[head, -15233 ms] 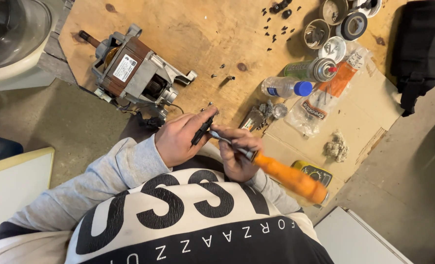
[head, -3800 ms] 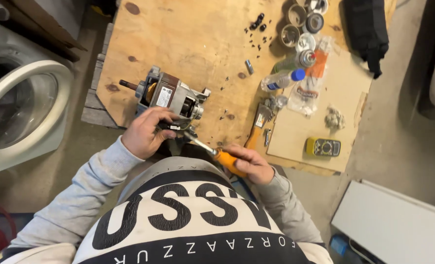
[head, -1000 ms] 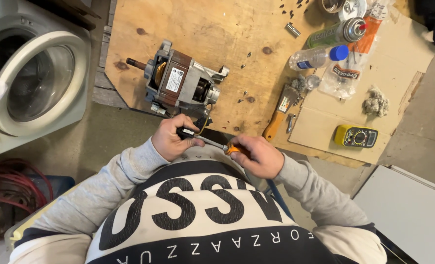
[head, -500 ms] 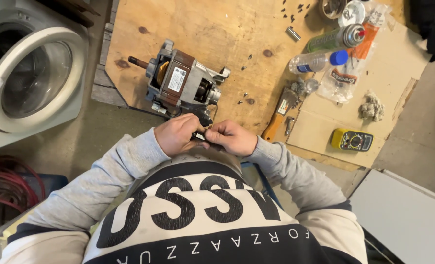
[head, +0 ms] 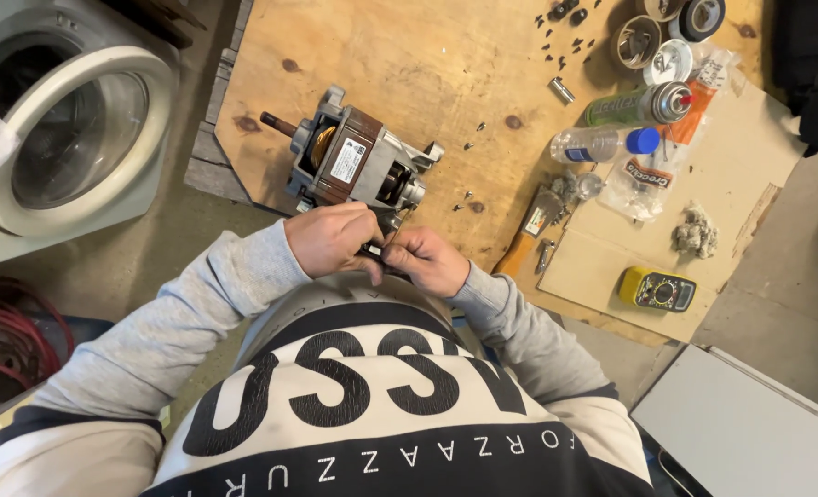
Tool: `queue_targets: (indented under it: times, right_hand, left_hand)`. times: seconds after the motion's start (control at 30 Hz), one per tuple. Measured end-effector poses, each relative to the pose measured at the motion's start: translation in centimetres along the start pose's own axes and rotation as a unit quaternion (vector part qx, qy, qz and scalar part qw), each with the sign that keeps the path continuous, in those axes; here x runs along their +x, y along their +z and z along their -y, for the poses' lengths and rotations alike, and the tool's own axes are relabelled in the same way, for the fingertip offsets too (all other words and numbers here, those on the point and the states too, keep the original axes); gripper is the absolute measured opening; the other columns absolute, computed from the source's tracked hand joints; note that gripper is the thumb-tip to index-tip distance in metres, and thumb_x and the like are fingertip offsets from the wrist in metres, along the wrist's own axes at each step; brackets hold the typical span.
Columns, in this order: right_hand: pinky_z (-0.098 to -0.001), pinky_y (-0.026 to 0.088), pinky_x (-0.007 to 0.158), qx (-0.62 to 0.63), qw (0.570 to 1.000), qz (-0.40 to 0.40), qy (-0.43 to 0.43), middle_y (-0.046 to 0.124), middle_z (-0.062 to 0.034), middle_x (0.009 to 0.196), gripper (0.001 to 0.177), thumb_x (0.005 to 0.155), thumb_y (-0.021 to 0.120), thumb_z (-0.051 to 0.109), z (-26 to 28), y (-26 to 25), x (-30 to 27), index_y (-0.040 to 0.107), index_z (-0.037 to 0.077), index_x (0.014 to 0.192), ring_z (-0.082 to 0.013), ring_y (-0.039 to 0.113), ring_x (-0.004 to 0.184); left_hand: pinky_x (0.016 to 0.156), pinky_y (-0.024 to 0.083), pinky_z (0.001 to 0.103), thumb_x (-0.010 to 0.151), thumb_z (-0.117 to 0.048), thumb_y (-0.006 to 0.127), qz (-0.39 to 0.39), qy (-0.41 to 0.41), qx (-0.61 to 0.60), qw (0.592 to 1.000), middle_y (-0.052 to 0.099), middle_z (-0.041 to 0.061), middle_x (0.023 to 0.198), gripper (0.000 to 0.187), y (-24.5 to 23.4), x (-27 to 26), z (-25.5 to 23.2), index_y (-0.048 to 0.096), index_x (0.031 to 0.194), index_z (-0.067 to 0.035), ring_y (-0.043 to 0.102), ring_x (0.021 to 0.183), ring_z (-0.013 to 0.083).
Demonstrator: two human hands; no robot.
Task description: The person uses a screwdriver to disassemble a black plastic electrical component on a wooden workbench. They remove screws, separate the housing, and manipulate internal wires before reassembling the parts.
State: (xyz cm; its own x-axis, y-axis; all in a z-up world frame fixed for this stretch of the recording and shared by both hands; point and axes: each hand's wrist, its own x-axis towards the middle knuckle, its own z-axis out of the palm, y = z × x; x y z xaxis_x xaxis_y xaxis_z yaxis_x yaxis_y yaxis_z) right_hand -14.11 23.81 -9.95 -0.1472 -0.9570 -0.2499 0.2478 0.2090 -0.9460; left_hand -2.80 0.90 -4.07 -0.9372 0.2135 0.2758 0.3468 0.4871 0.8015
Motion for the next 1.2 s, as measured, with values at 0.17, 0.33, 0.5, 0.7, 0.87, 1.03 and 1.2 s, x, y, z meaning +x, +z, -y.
queue_targets:
  times: [0.17, 0.33, 0.5, 0.7, 0.87, 1.03, 1.2]
  right_hand:
    - [-0.0266, 0.044, 0.065, 0.049, 0.996, 0.036, 0.060, 0.058, 0.0011, 0.077, 0.030, 0.109, 0.057, 0.022, -0.5, -0.7, -0.8, 0.062, 0.000, 0.088, -0.0090, 0.050, 0.071]
    - [-0.0263, 0.043, 0.065, 0.017, 0.998, 0.034, 0.044, 0.055, 0.0012, 0.076, 0.029, 0.110, 0.056, 0.019, -0.4, -2.3, -1.7, 0.063, 0.000, 0.089, -0.0086, 0.049, 0.071]
    - [-0.0249, 0.048, 0.069, -0.080, 0.990, -0.108, -0.052, 0.061, 0.0015, 0.078, 0.017, 0.108, 0.052, 0.017, 2.7, -2.3, -0.7, 0.063, 0.003, 0.109, -0.0062, 0.056, 0.072]
    - [-0.0332, 0.048, 0.079, -0.234, 0.948, -0.146, -0.162, 0.060, -0.0169, 0.105, 0.038, 0.091, 0.071, 0.003, 12.4, 0.4, 2.0, 0.062, 0.000, 0.128, -0.0228, 0.054, 0.088]
    - [-0.0313, 0.054, 0.084, -0.164, 0.965, -0.126, -0.162, 0.067, -0.0125, 0.105, 0.019, 0.096, 0.071, 0.001, 7.2, 0.8, 1.6, 0.067, 0.001, 0.115, -0.0197, 0.066, 0.095]
    - [-0.0295, 0.051, 0.079, -0.094, 0.975, -0.157, -0.129, 0.067, -0.0082, 0.096, 0.007, 0.097, 0.071, 0.002, 5.7, 1.9, 1.1, 0.069, 0.000, 0.103, -0.0162, 0.063, 0.086]
    - [-0.0287, 0.046, 0.076, -0.082, 0.969, -0.182, -0.148, 0.059, -0.0053, 0.090, 0.009, 0.100, 0.068, 0.004, 5.5, 2.7, 1.0, 0.063, 0.002, 0.092, -0.0153, 0.056, 0.082]
  left_hand:
    - [0.069, 0.053, 0.039, 0.074, -0.037, 0.088, 0.017, 0.023, 0.018, 0.999, 0.062, 0.010, 0.085, 0.048, 0.6, 0.2, 0.6, 0.059, 0.093, -0.004, 0.065, 0.081, 0.0306]
    - [0.070, 0.054, 0.038, 0.072, -0.037, 0.089, -0.025, -0.012, 0.070, 0.997, 0.063, 0.011, 0.085, 0.047, -3.6, -0.3, 1.6, 0.060, 0.091, -0.005, 0.064, 0.079, 0.0291]
    - [0.069, 0.052, 0.040, 0.070, -0.037, 0.091, -0.075, -0.048, 0.035, 0.995, 0.061, 0.014, 0.087, 0.058, -3.4, 1.4, -0.3, 0.057, 0.097, 0.001, 0.064, 0.080, 0.0336]
    - [0.072, 0.053, 0.040, 0.073, -0.032, 0.090, -0.115, -0.060, 0.004, 0.992, 0.062, 0.016, 0.092, 0.058, -1.5, 0.4, -0.7, 0.055, 0.104, 0.003, 0.064, 0.083, 0.0338]
    - [0.072, 0.052, 0.041, 0.073, -0.028, 0.090, -0.119, -0.044, 0.023, 0.992, 0.060, 0.014, 0.090, 0.054, -1.9, 0.9, -2.1, 0.057, 0.103, 0.002, 0.062, 0.083, 0.0332]
    - [0.071, 0.051, 0.041, 0.075, -0.024, 0.090, -0.139, -0.031, 0.036, 0.989, 0.059, 0.014, 0.088, 0.050, -1.1, 0.5, -2.3, 0.057, 0.102, 0.001, 0.060, 0.082, 0.0322]
    - [0.071, 0.051, 0.041, 0.079, -0.019, 0.087, -0.133, -0.027, 0.082, 0.987, 0.059, 0.013, 0.087, 0.042, -0.7, 0.1, -2.5, 0.056, 0.099, 0.001, 0.061, 0.083, 0.0329]
